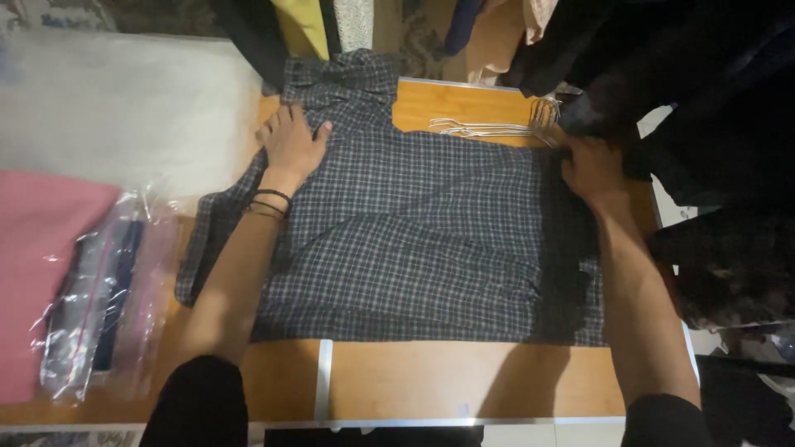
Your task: The person folds a dark checkered shirt on a wooden table. They smooth the fabric, fold the sleeves inward, fold the shirt in half, and then fold it again into a compact rectangle.
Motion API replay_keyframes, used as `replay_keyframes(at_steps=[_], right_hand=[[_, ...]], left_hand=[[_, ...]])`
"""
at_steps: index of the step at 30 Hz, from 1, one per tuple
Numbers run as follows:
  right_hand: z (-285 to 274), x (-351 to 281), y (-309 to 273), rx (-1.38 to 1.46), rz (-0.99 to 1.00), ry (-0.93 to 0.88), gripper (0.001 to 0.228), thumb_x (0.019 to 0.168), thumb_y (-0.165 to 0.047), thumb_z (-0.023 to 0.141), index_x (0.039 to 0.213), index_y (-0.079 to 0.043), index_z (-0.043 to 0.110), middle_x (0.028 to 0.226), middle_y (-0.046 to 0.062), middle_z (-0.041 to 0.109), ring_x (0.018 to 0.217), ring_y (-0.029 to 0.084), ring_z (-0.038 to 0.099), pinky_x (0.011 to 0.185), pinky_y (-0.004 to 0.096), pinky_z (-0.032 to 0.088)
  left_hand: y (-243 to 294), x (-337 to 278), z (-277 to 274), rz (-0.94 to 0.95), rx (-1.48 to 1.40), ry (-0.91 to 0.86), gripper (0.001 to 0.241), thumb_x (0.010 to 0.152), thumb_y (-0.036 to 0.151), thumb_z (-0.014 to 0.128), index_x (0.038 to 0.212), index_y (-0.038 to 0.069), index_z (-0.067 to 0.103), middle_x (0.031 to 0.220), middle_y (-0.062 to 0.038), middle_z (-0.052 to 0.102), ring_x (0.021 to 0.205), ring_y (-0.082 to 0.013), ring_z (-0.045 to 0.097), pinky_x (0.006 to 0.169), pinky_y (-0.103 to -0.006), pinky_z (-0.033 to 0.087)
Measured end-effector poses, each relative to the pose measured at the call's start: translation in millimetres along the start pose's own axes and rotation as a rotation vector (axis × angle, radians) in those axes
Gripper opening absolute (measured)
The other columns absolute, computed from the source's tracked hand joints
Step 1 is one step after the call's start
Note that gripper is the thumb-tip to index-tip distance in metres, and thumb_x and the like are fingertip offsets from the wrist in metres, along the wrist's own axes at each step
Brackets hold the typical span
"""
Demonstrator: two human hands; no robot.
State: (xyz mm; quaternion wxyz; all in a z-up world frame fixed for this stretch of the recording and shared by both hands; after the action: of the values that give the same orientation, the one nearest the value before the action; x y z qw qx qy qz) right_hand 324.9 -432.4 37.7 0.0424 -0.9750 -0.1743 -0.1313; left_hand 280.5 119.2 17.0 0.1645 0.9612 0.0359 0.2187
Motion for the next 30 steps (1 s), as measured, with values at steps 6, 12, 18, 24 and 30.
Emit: replay_keyframes(at_steps=[6, 12, 18, 24, 30], right_hand=[[-5.6, -0.1, 1.7, -0.195, 0.073, -0.078, 0.041, 0.088, -0.029, 0.071, 0.125, -0.011, 0.071, 0.118, 0.019, 0.07, 0.112, 0.041, 0.063, 0.093, 0.063, 0.046], [-39.2, -6.6, -0.9, -0.055, 0.004, 0.012, 0.023, 0.091, -0.023, 0.072, 0.11, -0.01, 0.078, 0.11, 0.019, 0.073, 0.104, 0.04, 0.067, 0.092, 0.055, 0.05], [-83.7, -19.9, -12.1, 0.08, 0.037, 0.088, 0.022, 0.091, -0.016, 0.074, 0.111, -0.007, 0.075, 0.107, 0.019, 0.073, 0.1, 0.043, 0.067, 0.087, 0.051, 0.053], [-106.2, -42.7, -22.2, 0.226, 0.065, 0.094, 0.023, 0.096, -0.016, 0.071, 0.117, -0.006, 0.07, 0.106, 0.02, 0.073, 0.098, 0.041, 0.07, 0.083, 0.049, 0.054], [-110.4, -71.9, -14.4, 0.243, -0.008, 0.1, 0.019, 0.098, -0.013, 0.07, 0.115, -0.005, 0.07, 0.108, 0.02, 0.073, 0.1, 0.04, 0.07, 0.085, 0.048, 0.054]], left_hand=[[-20.9, 11.0, 11.6, 0.011, -0.061, -0.04, 0.053, 0.094, 0.036, 0.072, 0.127, -0.003, 0.06, 0.125, -0.022, 0.063, 0.121, -0.0428, 0.056, 0.103, -0.0587, 0.04], [-31.4, 28.5, -13.2, 0.073, -0.188, -0.09, 0.033, 0.1, 0.034, 0.071, 0.116, 0.006, 0.068, 0.114, -0.019, 0.07, 0.111, -0.0412, 0.063, 0.094, -0.0574, 0.042], [-27.3, 15.1, -55.7, -0.038, -0.453, -0.127, 0.034, 0.104, 0.032, 0.064, 0.125, 0.006, 0.061, 0.102, -0.019, 0.069, 0.097, -0.0333, 0.066, 0.095, -0.0441, 0.044], [-21.5, -9.8, -80.1, 0.054, -0.712, -0.055, 0.029, 0.105, 0.023, 0.066, 0.121, 0.0, 0.058, 0.112, -0.014, 0.066, 0.106, -0.0209, 0.061, 0.094, -0.0353, 0.049], [-18.4, -33.5, -85.9, 0.119, -0.818, -0.13, 0.028, 0.104, 0.019, 0.067, 0.121, -0.002, 0.059, 0.115, -0.013, 0.065, 0.108, -0.0167, 0.059, 0.096, -0.0312, 0.048]])
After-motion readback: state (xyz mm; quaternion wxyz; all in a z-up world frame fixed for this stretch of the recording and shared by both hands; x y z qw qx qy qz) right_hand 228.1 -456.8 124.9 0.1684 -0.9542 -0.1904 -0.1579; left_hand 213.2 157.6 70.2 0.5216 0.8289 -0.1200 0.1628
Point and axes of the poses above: each hand's wrist, its own x-axis towards the middle knuckle, its own z-axis out of the palm, y = z × x, the point moved 6 cm from there along x, towards the middle knuckle
